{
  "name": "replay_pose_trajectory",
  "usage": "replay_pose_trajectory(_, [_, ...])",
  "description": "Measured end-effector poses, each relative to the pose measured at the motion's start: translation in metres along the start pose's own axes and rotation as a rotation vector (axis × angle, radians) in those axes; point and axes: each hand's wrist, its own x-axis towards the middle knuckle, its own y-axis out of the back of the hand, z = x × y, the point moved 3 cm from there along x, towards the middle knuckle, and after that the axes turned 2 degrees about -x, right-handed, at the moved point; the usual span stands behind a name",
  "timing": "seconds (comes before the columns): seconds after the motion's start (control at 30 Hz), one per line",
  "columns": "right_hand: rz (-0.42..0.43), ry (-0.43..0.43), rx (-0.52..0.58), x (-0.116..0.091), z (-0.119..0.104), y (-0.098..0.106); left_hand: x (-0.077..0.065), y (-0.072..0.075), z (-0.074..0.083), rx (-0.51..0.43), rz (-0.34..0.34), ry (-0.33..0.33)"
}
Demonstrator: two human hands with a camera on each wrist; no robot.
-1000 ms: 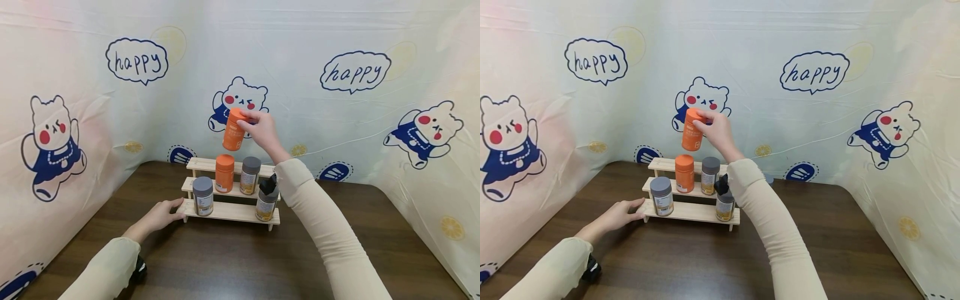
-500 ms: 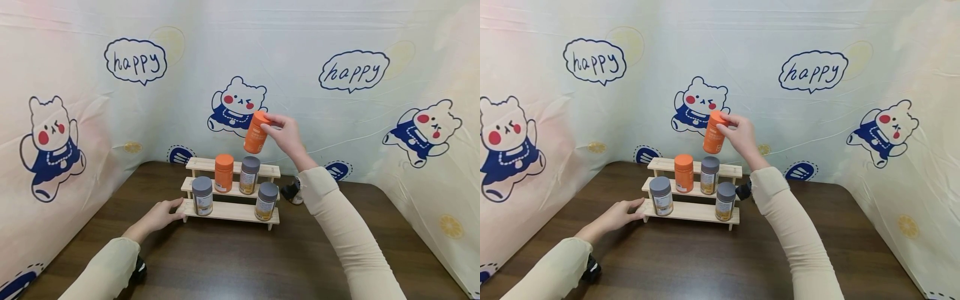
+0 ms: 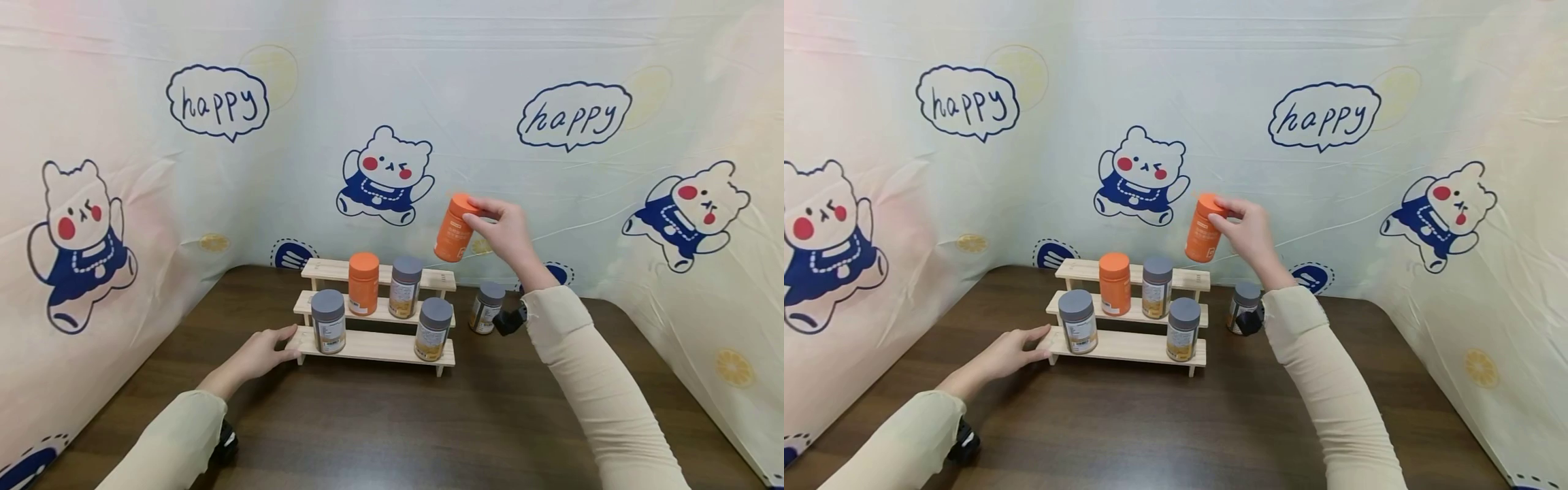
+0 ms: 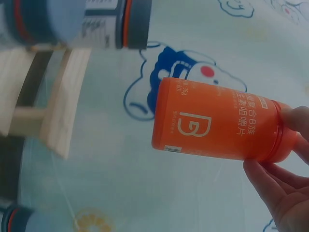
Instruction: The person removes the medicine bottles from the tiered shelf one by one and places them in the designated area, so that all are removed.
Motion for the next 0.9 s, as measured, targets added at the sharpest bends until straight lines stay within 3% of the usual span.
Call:
replay_pose_trajectory(0.37, [-0.044, -0.064, -0.083, -0.015, 0.029, 0.030, 0.000, 0.001, -0.001, -0.001, -0.001, -0.010])
replay_pose_trajectory(0.67, [0.017, -0.085, -0.164, -0.028, 0.052, 0.052, 0.000, 0.001, 0.000, 0.001, 0.006, -0.012])
replay_pose_trajectory(0.9, [0.014, -0.098, -0.225, -0.041, 0.075, 0.066, 0.001, 0.000, 0.001, 0.005, 0.007, -0.015])
